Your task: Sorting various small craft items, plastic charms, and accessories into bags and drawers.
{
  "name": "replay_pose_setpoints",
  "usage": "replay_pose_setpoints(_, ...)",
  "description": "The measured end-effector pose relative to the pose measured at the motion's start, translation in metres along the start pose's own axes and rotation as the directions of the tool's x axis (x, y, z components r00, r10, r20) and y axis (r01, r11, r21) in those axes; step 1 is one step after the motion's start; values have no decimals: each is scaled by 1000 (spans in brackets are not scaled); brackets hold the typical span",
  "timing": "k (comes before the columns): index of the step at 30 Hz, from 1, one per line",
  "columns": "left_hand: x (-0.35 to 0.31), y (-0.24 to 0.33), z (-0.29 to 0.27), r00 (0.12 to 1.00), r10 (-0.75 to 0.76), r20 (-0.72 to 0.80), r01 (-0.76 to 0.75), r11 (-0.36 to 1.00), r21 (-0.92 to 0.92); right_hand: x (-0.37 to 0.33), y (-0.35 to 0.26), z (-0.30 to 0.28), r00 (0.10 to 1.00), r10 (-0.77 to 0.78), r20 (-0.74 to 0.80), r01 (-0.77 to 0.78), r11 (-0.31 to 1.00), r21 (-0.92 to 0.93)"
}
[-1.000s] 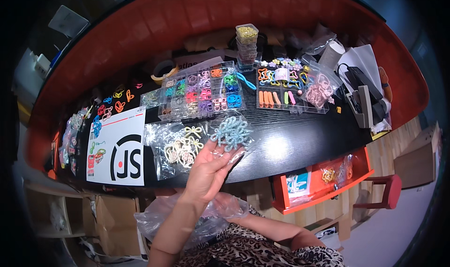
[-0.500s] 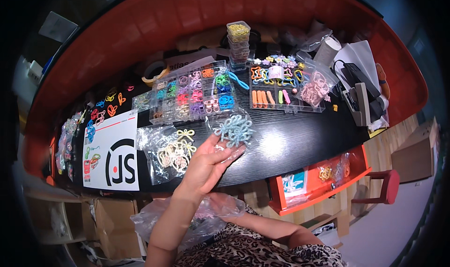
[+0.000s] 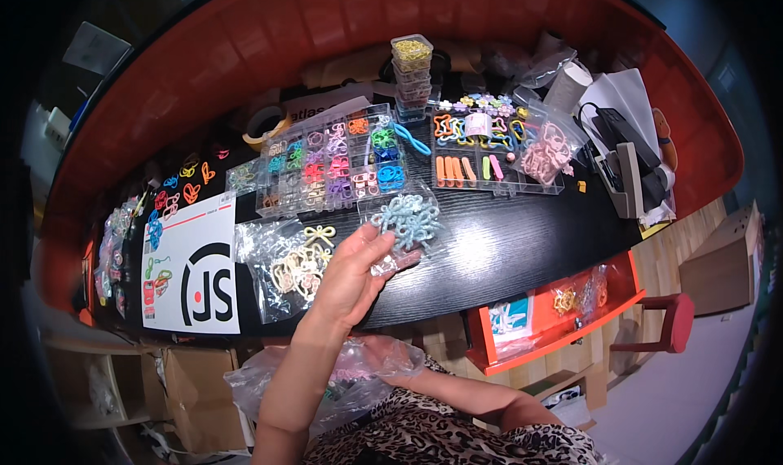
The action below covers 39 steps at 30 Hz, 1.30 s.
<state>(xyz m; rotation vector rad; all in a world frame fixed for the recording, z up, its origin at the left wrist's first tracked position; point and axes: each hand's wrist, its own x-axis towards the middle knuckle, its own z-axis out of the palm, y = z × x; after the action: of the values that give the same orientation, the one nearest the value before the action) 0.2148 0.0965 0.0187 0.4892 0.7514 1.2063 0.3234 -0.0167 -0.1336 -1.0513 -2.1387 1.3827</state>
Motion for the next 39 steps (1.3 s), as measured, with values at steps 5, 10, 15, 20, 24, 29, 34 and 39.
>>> replay_pose_setpoints(5,4,1,1,998,46,-38,-42,994,103,1,6,4,1000,-11,-2,11,1000,-17)
replay_pose_setpoints(10,8,-1,-2,998,52,-29,-49,994,97,-3,21,9,997,-83,3,83,995,-48)
replay_pose_setpoints(15,7,-1,-3,998,55,-23,-53,996,67,-2,20,10,993,-115,-1,114,990,-81)
replay_pose_setpoints(20,8,-3,-3,999,34,-27,-32,996,88,-3,20,9,990,-141,3,141,982,-129)
replay_pose_setpoints(24,5,-2,-5,997,72,4,-72,993,89,-1,38,24,994,-30,104,48,982,-180)
replay_pose_setpoints(29,-6,-1,0,994,112,-1,-110,986,128,0,41,21,991,9,136,16,984,-178)
replay_pose_setpoints(34,-19,6,4,985,172,-23,-169,981,97,-2,29,14,994,-39,102,54,986,-155)
replay_pose_setpoints(39,-32,9,0,988,151,39,-155,982,111,-4,37,15,977,-109,183,161,941,-299)
